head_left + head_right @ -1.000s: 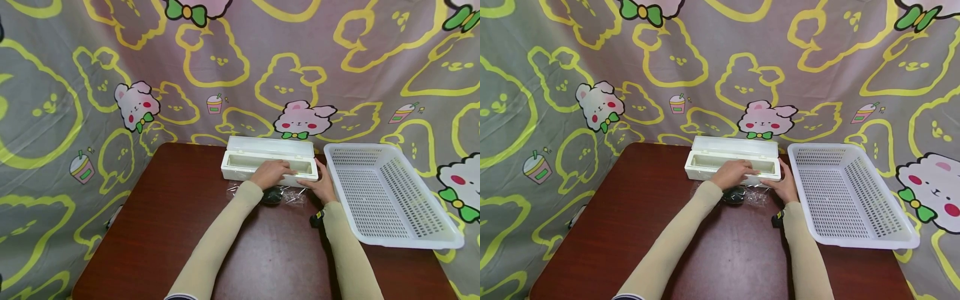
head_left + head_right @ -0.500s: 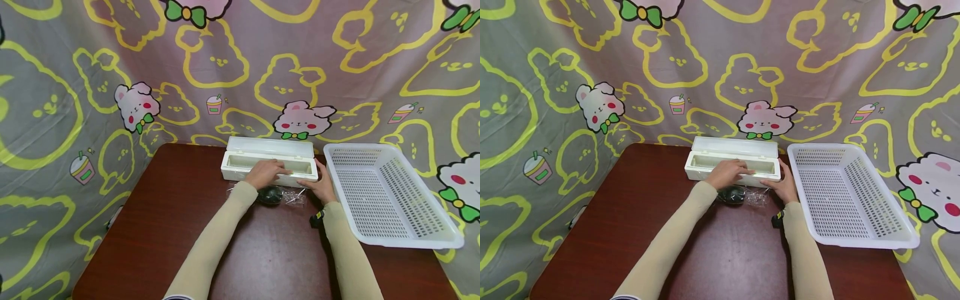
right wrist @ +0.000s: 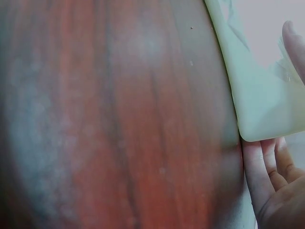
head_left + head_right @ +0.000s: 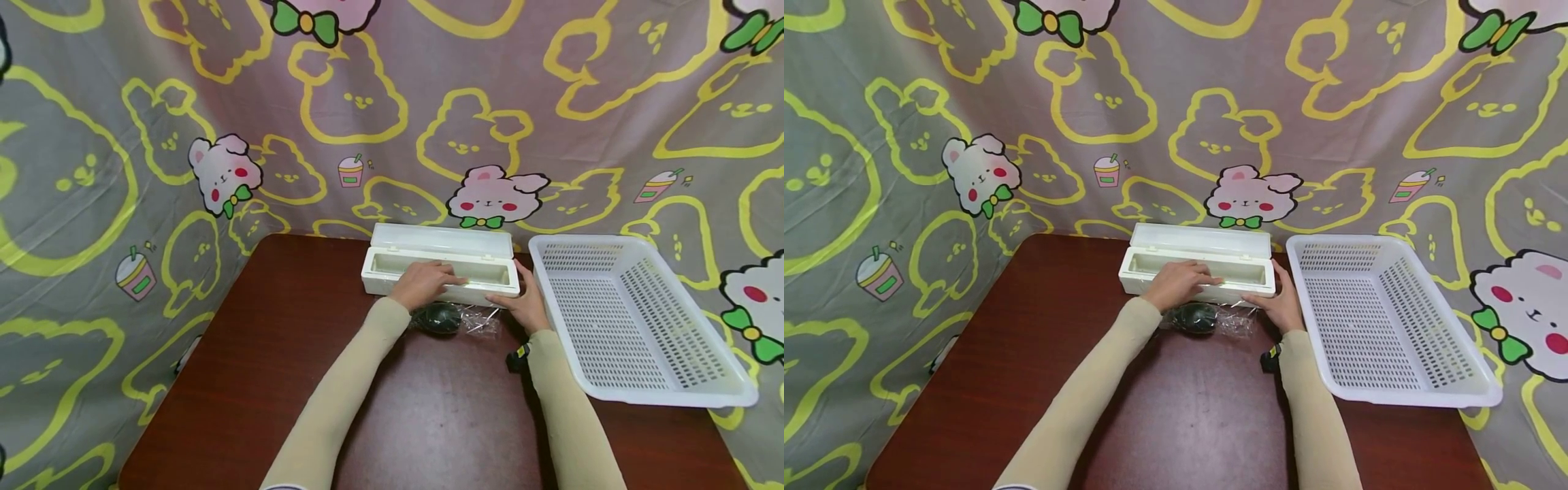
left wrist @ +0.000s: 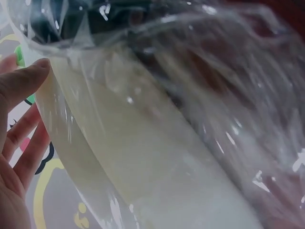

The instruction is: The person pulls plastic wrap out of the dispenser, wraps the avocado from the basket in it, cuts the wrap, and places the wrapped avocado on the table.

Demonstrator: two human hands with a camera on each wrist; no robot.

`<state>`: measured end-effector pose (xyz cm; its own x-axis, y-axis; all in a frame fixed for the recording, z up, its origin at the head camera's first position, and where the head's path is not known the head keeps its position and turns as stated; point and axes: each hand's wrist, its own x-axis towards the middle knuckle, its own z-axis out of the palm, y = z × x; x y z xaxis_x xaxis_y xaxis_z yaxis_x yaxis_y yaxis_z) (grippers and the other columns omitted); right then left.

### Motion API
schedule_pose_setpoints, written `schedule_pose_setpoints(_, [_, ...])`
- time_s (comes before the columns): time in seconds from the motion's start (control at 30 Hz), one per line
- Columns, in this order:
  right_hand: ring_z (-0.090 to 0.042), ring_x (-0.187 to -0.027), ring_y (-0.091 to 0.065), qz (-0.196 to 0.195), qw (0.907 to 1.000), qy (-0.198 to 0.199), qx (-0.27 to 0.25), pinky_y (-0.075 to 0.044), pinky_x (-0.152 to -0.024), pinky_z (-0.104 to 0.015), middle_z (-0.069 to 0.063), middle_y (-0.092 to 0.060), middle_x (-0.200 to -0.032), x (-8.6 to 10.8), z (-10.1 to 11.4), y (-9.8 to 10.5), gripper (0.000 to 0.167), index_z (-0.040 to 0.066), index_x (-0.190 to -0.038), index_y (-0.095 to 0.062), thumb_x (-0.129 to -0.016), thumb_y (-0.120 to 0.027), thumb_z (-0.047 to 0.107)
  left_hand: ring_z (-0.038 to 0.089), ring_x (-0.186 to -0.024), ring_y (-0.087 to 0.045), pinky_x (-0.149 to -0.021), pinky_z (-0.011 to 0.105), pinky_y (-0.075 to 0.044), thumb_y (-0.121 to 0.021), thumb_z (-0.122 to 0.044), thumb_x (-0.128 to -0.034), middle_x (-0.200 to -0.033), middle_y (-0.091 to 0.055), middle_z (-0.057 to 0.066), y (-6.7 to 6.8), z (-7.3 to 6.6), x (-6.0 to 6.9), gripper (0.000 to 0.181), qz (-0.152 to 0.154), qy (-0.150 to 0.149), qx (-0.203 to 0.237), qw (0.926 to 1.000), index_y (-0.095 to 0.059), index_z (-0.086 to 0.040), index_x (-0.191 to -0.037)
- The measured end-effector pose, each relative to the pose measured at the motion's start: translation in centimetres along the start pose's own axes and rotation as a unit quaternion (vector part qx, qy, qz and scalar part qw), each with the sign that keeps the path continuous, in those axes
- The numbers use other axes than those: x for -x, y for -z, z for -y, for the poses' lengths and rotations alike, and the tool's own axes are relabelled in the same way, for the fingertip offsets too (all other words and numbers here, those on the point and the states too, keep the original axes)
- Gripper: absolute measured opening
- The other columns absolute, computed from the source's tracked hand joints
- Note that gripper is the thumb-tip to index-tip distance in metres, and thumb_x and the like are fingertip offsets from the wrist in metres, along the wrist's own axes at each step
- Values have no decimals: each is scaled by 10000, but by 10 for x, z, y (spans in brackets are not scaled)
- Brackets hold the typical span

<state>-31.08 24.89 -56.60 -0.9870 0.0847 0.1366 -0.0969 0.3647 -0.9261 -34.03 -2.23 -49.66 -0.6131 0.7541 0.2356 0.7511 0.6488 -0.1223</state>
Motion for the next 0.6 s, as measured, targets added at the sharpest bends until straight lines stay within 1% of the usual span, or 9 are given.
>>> schedule_pose_setpoints(0.13, [-253,-1128,-493,35,9999,95,-133,-418,-850,-173,-306,-460,-1478,10,22,1,1058,58,-1637,-262,-789,-895,47,91,-1057,-657,-770,254,-571,-783,-261,-939,-1137,-688,-161,1,4,4,494,25,-3,-26,10000,-650,-465,-1369])
schedule_pose_setpoints(0.2, [-252,-1116,-491,66,9998,102,-162,-415,-837,-167,-329,-453,-1473,15,35,2,1043,21,-1626,-266,-788,-887,24,91,-1060,-656,-767,252,-570,-778,-264,-943,-1141,-686,-163,1,6,5,494,35,-18,-26,10000,-646,-466,-1373])
schedule_pose_setpoints(0.23, [-272,-1125,-484,64,9998,63,-180,-410,-844,-165,-326,-458,-1473,18,41,2,1038,11,-1623,-267,-788,-882,11,90,-1059,-656,-762,249,-570,-778,-264,-943,-1139,-685,-163,1,7,6,494,27,-27,-32,10000,-645,-464,-1374])
schedule_pose_setpoints(0.47, [-219,-1107,-480,57,9999,8,-108,-415,-837,-152,-316,-463,-1474,19,44,3,1025,14,-1624,-269,-797,-873,10,85,-1025,-654,-741,238,-561,-782,-249,-937,-1129,-693,-159,3,12,14,487,-81,-18,-24,10000,-658,-455,-1361])
schedule_pose_setpoints(0.6, [-202,-1085,-477,55,9999,27,-140,-415,-834,-154,-324,-470,-1459,19,43,3,1025,7,-1621,-271,-794,-875,10,77,-1042,-650,-735,231,-554,-780,-248,-937,-1157,-693,-170,4,15,17,488,-59,4,18,10000,-656,-452,-1363])
